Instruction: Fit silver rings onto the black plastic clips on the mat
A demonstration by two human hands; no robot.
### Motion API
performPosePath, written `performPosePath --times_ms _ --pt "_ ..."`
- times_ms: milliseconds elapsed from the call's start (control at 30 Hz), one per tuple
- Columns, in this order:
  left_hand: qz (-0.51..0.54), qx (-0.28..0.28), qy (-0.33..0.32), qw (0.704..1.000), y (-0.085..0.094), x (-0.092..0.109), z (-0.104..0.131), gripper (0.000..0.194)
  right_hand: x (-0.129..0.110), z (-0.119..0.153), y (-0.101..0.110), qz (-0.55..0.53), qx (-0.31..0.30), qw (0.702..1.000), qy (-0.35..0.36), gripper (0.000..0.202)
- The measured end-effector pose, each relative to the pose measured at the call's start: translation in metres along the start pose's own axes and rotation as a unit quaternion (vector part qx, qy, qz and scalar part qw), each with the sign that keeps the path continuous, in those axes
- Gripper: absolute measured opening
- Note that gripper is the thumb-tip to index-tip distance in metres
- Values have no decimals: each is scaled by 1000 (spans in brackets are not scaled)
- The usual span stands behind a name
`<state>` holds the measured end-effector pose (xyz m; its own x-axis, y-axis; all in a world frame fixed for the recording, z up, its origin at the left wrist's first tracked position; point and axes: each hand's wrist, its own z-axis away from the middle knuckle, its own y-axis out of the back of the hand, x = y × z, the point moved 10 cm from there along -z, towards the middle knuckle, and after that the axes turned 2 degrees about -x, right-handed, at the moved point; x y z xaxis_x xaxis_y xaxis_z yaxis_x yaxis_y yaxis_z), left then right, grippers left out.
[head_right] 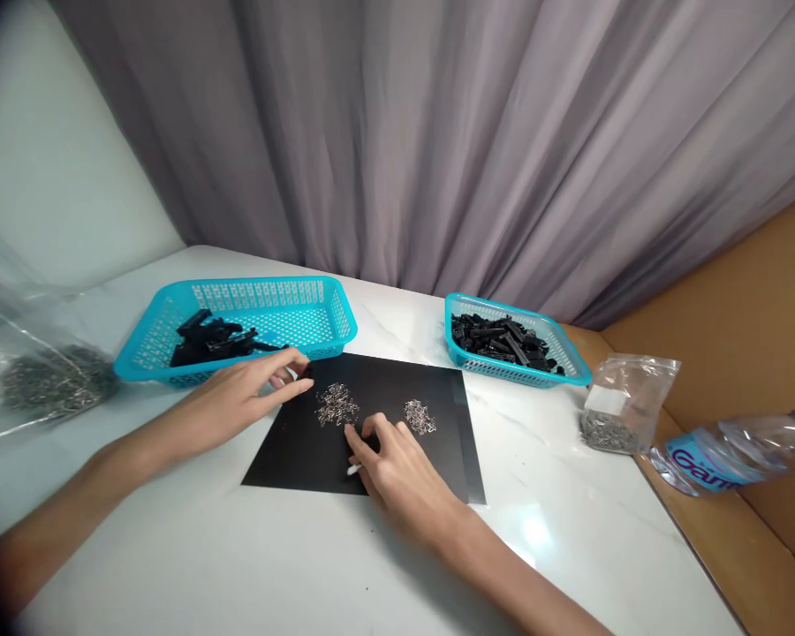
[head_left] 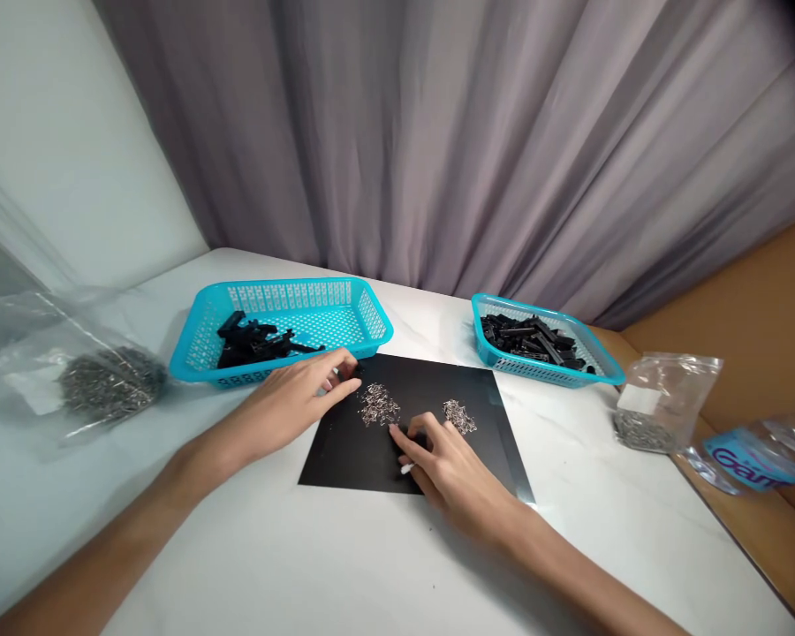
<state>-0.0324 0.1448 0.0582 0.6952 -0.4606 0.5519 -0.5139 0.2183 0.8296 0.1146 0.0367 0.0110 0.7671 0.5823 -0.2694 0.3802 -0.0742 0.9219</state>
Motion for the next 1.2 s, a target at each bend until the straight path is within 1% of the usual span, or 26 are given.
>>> performPosePath --times_ms 100,167,233,333,400,467,533,567,667,733,833,967,1033,1100,1200 --pt "114 -24 9 993 -9 3 -1 34 6 -3 5 4 55 998 -16 28" --pt "187 -36 5 982 -15 7 -2 34 8 -5 10 7 81 996 -21 25" --pt "247 -43 5 968 -22 11 -4 36 13 -4 14 -7 90 995 -37 25" --pt "295 -45 9 955 -31 15 -6 38 21 3 20 -51 85 993 -65 23" --pt "320 -42 11 946 -37 15 -7 40 18 8 19 -54 60 995 -55 27" --pt "348 -38 13 937 -40 15 -7 40 10 10 14 -28 28 999 -28 34" --pt "365 -24 22 930 -40 14 -7 38 4 10 9 1 8 1000 -9 37" --pt "370 -17 28 928 -39 14 -6 37 3 9 9 9 9 1000 -9 36" --pt "389 -12 47 920 -38 14 -5 38 9 2 14 6 49 998 -32 22" --pt "407 -24 54 912 -40 15 -5 37 17 -2 21 -6 84 995 -49 21" --pt "419 -47 44 906 -43 20 -5 34 32 -5 29 -68 110 989 -75 21" --pt "419 -73 29 905 -50 24 -4 32 53 -2 34 -202 126 963 -128 15" --pt "409 -80 26 909 -53 24 -3 31 56 -3 35 -232 120 956 -135 17" --pt "402 -89 17 911 -57 26 -3 33 54 -6 35 -236 107 958 -123 21" --pt "420 -97 -2 903 -61 28 -3 39 53 -10 32 -250 92 956 -125 17"
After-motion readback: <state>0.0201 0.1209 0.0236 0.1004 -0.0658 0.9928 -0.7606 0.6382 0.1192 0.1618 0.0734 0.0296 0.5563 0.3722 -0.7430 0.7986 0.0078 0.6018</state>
